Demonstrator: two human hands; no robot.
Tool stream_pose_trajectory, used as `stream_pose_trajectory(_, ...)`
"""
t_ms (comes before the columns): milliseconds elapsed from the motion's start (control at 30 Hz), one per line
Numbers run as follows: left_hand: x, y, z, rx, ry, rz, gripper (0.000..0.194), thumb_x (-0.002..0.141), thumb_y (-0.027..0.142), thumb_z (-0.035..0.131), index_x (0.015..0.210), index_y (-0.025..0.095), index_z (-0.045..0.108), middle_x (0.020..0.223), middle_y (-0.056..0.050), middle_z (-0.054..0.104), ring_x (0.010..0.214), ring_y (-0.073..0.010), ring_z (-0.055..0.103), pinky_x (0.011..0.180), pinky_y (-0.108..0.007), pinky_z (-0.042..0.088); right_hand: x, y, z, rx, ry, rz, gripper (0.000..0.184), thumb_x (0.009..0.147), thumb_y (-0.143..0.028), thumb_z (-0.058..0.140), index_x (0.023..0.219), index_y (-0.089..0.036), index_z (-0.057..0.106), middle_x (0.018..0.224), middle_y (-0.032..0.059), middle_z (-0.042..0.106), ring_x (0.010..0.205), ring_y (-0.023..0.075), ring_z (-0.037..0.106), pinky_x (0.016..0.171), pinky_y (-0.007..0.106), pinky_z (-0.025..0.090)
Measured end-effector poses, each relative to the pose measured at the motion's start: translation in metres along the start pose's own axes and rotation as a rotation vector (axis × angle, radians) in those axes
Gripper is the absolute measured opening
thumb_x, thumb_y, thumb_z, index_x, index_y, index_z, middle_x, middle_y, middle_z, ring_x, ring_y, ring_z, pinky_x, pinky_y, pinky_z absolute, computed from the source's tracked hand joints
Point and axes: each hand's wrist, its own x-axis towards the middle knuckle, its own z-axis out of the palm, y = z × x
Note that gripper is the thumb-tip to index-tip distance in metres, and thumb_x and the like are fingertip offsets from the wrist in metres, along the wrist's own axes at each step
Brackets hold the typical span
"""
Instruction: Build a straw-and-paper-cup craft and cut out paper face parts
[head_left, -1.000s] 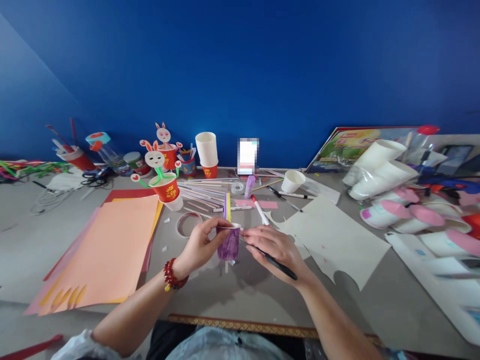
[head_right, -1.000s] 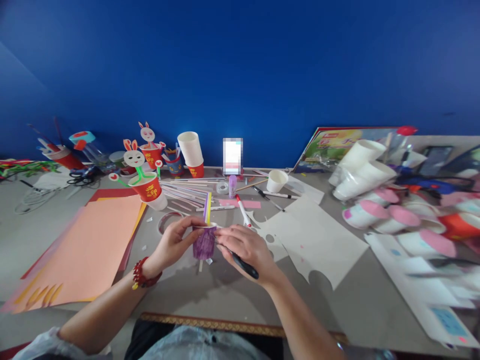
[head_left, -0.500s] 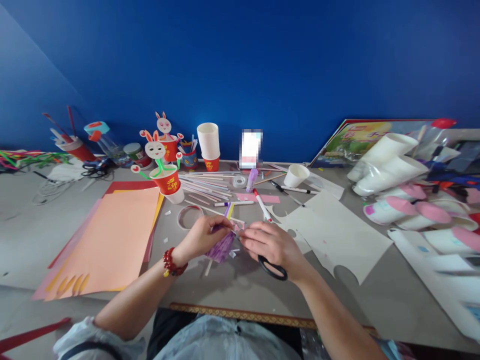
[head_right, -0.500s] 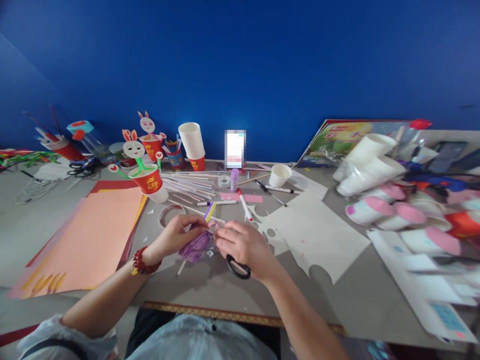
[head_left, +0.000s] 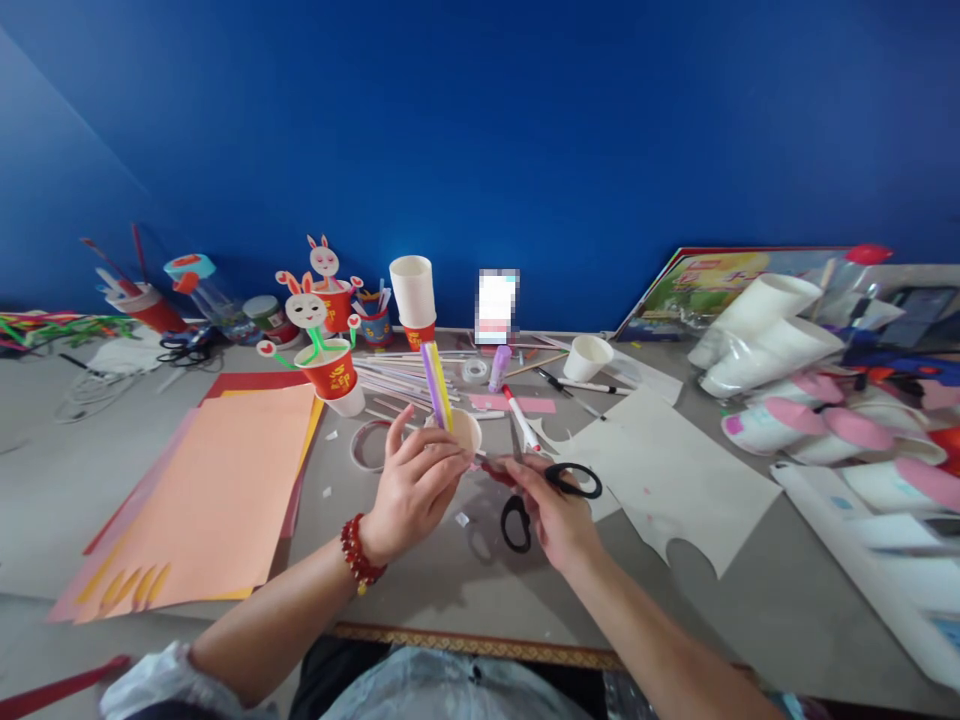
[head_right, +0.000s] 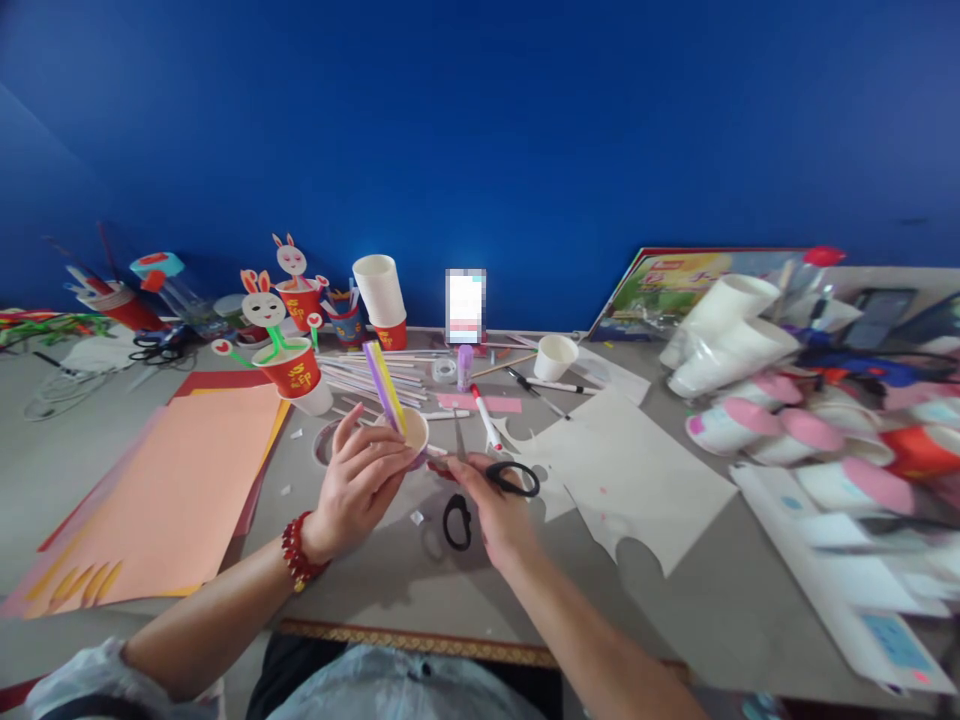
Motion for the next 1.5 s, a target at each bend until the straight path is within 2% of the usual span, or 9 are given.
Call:
stream_pose_trajectory(167, -0.003, -0.002, 0.004, -0.003, 0.007, 0.014, 0.034, 0.089, 0.008, 0.061, 0.115, 0.028, 0.064, 0.105, 0.0, 0.079, 0.11, -0.0222, 0.067, 0.121, -0.059, 0.018, -0.002, -0.002, -0.001, 0.003, 0.012, -0.038, 0.024, 0.081, -0.046, 0.074, 0.084, -0.024, 0.081, 0.087, 0.0048, 0.081, 0.087, 0.0257, 0.075, 0.078, 0.035, 0.057)
stream_pose_trajectory(367, -0.006, -0.001, 0.013, -0.315, 0.056, -0.292, 0.014, 0.091, 0.016, 0.063, 0.103, 0.023, 0.066, 0.103, -0.005, 0.076, 0.104, -0.0221, 0.068, 0.109, -0.046, 0.04, -0.008, -0.015, -0.006, -0.531, -0.135, -0.73, 0.015, 0.093, -0.02, 0.062, 0.093, -0.026, 0.075, 0.096, 0.0045, 0.079, 0.097, 0.0234, 0.072, 0.093, 0.039, 0.053)
stream_pose_trajectory(467, -0.005, 0.001, 0.016, -0.437, 0.08, -0.402, 0.005, 0.092, 0.021, 0.064, 0.096, 0.021, 0.067, 0.101, -0.007, 0.075, 0.099, -0.0214, 0.069, 0.095, -0.038, 0.049, -0.009, -0.018, -0.003, -0.595, -0.155, -0.9, 0.018, 0.091, -0.011, 0.062, 0.093, -0.026, 0.072, 0.096, 0.0036, 0.078, 0.097, 0.0217, 0.071, 0.092, 0.038, 0.053)
stream_pose_trajectory(600, -0.004, 0.001, 0.016, -0.382, 0.096, -0.348, 0.003, 0.092, 0.019, 0.064, 0.093, 0.021, 0.066, 0.094, -0.005, 0.074, 0.093, -0.0196, 0.069, 0.093, -0.038, 0.05, -0.01, -0.018, -0.001, -0.564, -0.118, -0.824, 0.015, 0.092, -0.016, 0.062, 0.093, -0.026, 0.074, 0.093, 0.0036, 0.078, 0.094, 0.0218, 0.072, 0.091, 0.036, 0.054)
stream_pose_trajectory(767, -0.005, -0.004, 0.017, -0.165, 0.103, -0.127, 0.013, 0.091, 0.011, 0.062, 0.092, 0.024, 0.065, 0.093, -0.001, 0.075, 0.091, -0.0175, 0.069, 0.106, -0.045, 0.042, -0.011, 0.001, 0.0, -0.406, 0.007, -0.313, 0.023, 0.094, -0.039, 0.06, 0.09, -0.025, 0.078, 0.088, 0.0027, 0.08, 0.085, 0.0238, 0.074, 0.075, 0.032, 0.058)
stream_pose_trajectory(867, -0.004, -0.005, 0.018, -0.118, 0.094, -0.088, 0.018, 0.089, 0.008, 0.062, 0.094, 0.025, 0.066, 0.096, -0.001, 0.076, 0.092, -0.0171, 0.069, 0.104, -0.044, 0.043, -0.01, 0.009, 0.001, -0.281, 0.029, -0.2, 0.029, 0.094, -0.046, 0.059, 0.094, -0.023, 0.078, 0.088, 0.0032, 0.08, 0.086, 0.0255, 0.074, 0.076, 0.034, 0.059)
stream_pose_trajectory(967, -0.003, -0.003, 0.019, -0.209, 0.087, -0.168, 0.014, 0.089, 0.01, 0.064, 0.093, 0.023, 0.066, 0.095, -0.002, 0.074, 0.092, -0.0181, 0.068, 0.095, -0.039, 0.047, -0.01, 0.002, 0.0, -0.364, -0.006, -0.276, 0.025, 0.095, -0.041, 0.059, 0.096, -0.025, 0.078, 0.092, 0.003, 0.08, 0.09, 0.0246, 0.074, 0.081, 0.034, 0.058)
stream_pose_trajectory(1200, -0.006, 0.0, 0.024, -0.702, 0.088, -0.662, 0.012, 0.093, 0.031, 0.063, 0.093, 0.019, 0.066, 0.088, -0.004, 0.067, 0.083, -0.0177, 0.062, 0.08, -0.03, 0.049, -0.008, -0.02, -0.001, -0.644, -0.123, -0.839, 0.016, 0.093, -0.015, 0.059, 0.089, -0.025, 0.071, 0.093, 0.0046, 0.077, 0.094, 0.0205, 0.071, 0.089, 0.036, 0.054)
stream_pose_trajectory(1500, -0.01, 0.0, 0.028, -0.723, 0.127, -0.688, 0.013, 0.087, 0.032, 0.072, 0.088, 0.019, 0.071, 0.088, -0.005, 0.073, 0.086, -0.0196, 0.065, 0.085, -0.032, 0.049, -0.007, -0.018, -0.002, -0.653, -0.119, -0.764, 0.017, 0.095, -0.021, 0.059, 0.089, -0.026, 0.074, 0.092, 0.0049, 0.078, 0.092, 0.0226, 0.072, 0.089, 0.037, 0.056)
